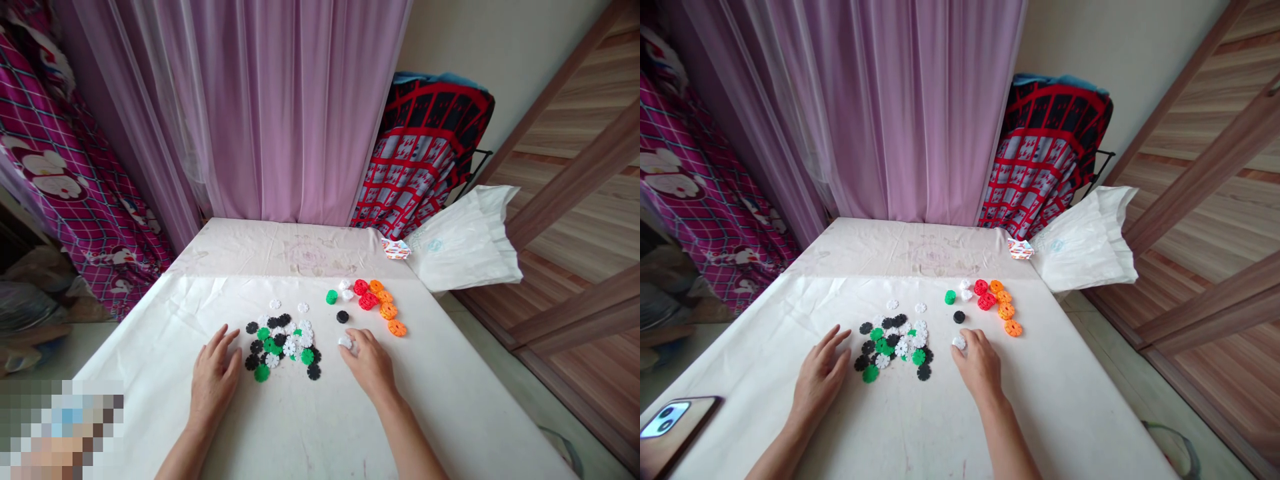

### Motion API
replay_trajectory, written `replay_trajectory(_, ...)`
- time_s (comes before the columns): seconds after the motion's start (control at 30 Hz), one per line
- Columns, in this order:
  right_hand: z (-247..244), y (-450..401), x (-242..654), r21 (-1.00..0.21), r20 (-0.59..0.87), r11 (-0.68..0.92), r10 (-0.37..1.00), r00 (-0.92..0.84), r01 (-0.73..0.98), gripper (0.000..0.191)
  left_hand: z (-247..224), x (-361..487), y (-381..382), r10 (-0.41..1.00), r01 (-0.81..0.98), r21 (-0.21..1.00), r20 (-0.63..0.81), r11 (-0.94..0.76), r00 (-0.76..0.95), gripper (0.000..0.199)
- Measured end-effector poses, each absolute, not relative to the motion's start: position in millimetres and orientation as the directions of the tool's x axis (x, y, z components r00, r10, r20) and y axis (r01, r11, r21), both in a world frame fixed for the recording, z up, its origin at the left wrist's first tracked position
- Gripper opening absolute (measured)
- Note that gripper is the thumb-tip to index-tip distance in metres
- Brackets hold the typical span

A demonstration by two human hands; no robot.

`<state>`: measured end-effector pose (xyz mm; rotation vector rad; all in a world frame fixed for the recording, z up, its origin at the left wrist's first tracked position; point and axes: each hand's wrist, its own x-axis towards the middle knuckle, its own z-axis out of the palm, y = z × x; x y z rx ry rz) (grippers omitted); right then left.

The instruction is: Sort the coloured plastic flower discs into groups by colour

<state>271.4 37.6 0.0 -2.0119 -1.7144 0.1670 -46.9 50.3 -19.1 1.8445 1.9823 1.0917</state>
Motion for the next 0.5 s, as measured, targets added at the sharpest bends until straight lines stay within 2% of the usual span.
replay_trajectory(0.1, 9.1, 39.1, 244.0, -0.449, 0.247, 0.04, 0.966, 0.08, 0.893, 0.018, -17.7, -46.2, 49.5, 0.935, 0.771, 0.634, 0.306, -0.061, -0.177, 0.038)
replay_trajectory(0.17, 13.2, 42.2, 222.6, -0.43, 0.218, 0.068, 0.975, 0.03, 0.9, 0.017, -16.3, -45.7, 49.1, 0.936, 0.773, 0.632, 0.303, -0.057, -0.178, 0.038)
replay_trajectory(0.33, 15.4, 53.8, 191.4, -0.335, 0.134, -0.002, 0.99, 0.049, 0.942, 0.018, -14.1, -44.0, 48.3, 0.935, 0.772, 0.632, 0.311, -0.069, -0.172, 0.037)
replay_trajectory(0.5, 12.5, 60.8, 191.6, -0.328, 0.104, -0.033, 0.992, 0.071, 0.944, 0.019, -15.5, -43.9, 48.5, 0.936, 0.768, 0.637, 0.306, -0.064, -0.176, 0.037)
